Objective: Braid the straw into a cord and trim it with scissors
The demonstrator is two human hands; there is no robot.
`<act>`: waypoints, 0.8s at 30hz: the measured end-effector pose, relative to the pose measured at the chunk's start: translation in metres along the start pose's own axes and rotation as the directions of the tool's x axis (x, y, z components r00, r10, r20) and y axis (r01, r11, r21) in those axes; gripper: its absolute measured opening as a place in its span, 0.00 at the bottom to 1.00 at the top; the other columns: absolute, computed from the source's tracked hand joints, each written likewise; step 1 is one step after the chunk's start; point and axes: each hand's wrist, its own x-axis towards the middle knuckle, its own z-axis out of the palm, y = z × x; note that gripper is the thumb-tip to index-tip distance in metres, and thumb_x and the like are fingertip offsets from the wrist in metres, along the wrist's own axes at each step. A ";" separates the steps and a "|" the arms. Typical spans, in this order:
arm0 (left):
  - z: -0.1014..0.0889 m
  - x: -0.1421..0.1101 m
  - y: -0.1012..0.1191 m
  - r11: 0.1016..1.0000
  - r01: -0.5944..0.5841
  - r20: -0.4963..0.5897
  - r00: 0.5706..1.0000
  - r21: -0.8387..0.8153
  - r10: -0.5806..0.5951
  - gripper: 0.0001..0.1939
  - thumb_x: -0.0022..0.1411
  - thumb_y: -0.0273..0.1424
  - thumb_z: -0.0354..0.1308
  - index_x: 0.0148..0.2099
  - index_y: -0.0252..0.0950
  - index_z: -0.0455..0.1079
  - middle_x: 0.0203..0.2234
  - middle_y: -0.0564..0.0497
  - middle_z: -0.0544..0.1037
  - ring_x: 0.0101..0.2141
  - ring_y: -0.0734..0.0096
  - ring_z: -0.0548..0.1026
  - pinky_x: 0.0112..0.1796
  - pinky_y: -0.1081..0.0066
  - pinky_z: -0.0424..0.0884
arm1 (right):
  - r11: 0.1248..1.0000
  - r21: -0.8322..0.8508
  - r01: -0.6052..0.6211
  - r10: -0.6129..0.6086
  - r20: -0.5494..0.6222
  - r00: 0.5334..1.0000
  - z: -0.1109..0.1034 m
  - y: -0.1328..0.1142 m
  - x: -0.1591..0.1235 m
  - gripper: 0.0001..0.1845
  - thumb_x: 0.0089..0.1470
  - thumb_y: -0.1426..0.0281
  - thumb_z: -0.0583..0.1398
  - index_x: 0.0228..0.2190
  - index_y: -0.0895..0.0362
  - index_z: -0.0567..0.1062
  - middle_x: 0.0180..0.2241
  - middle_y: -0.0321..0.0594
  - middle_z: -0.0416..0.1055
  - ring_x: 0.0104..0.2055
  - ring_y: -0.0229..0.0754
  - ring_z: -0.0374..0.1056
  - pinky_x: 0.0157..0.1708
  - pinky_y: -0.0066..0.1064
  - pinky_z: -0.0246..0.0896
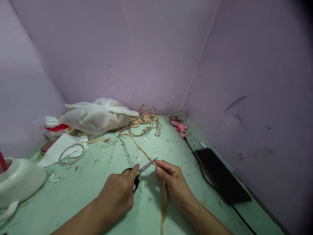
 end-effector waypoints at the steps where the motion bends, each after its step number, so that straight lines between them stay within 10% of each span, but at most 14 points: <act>1: -0.006 0.000 0.000 0.995 -0.005 -0.001 1.000 -0.095 0.005 0.24 0.51 0.20 0.42 0.52 0.34 0.58 0.30 0.48 0.75 0.28 0.67 0.73 0.28 0.70 0.68 | 0.999 0.023 -0.025 0.025 -0.010 1.000 0.000 0.001 0.001 0.11 0.39 0.70 0.63 0.30 0.57 0.78 0.17 0.32 0.62 0.22 0.33 0.55 0.25 0.27 0.50; 6: -0.026 -0.002 -0.009 0.963 0.082 -0.118 0.986 -0.256 -0.115 0.20 0.52 0.26 0.47 0.48 0.41 0.60 0.29 0.55 0.75 0.27 0.73 0.73 0.28 0.75 0.67 | 0.971 0.204 -0.127 0.133 -0.016 0.991 0.001 -0.001 0.005 0.09 0.35 0.73 0.63 0.26 0.60 0.75 0.19 0.33 0.63 0.19 0.30 0.53 0.20 0.24 0.47; 13: 0.016 -0.005 -0.025 0.994 -0.030 -0.424 0.906 -0.106 -0.018 0.23 0.51 0.26 0.48 0.52 0.36 0.55 0.38 0.48 0.75 0.34 0.69 0.74 0.33 0.73 0.70 | 0.976 0.133 -0.174 0.178 -0.015 0.984 -0.005 -0.002 0.013 0.13 0.43 0.63 0.61 0.26 0.62 0.74 0.15 0.28 0.53 0.15 0.27 0.43 0.15 0.22 0.35; 20: 0.025 -0.004 -0.024 0.991 -0.020 -0.426 0.904 -0.136 -0.040 0.22 0.51 0.25 0.48 0.51 0.35 0.56 0.38 0.48 0.74 0.37 0.69 0.73 0.36 0.73 0.70 | 0.957 0.120 -0.264 0.257 0.071 0.964 -0.006 -0.002 0.014 0.12 0.41 0.64 0.63 0.24 0.61 0.72 0.17 0.32 0.62 0.15 0.26 0.47 0.14 0.21 0.38; 24: 0.025 -0.003 -0.021 0.990 0.007 -0.430 0.900 -0.141 -0.067 0.21 0.51 0.26 0.48 0.50 0.35 0.57 0.38 0.49 0.74 0.37 0.70 0.73 0.37 0.73 0.69 | 0.856 0.223 -0.466 0.407 0.264 0.874 -0.007 -0.005 0.008 0.14 0.47 0.64 0.58 0.26 0.65 0.74 0.18 0.34 0.62 0.15 0.25 0.45 0.12 0.19 0.35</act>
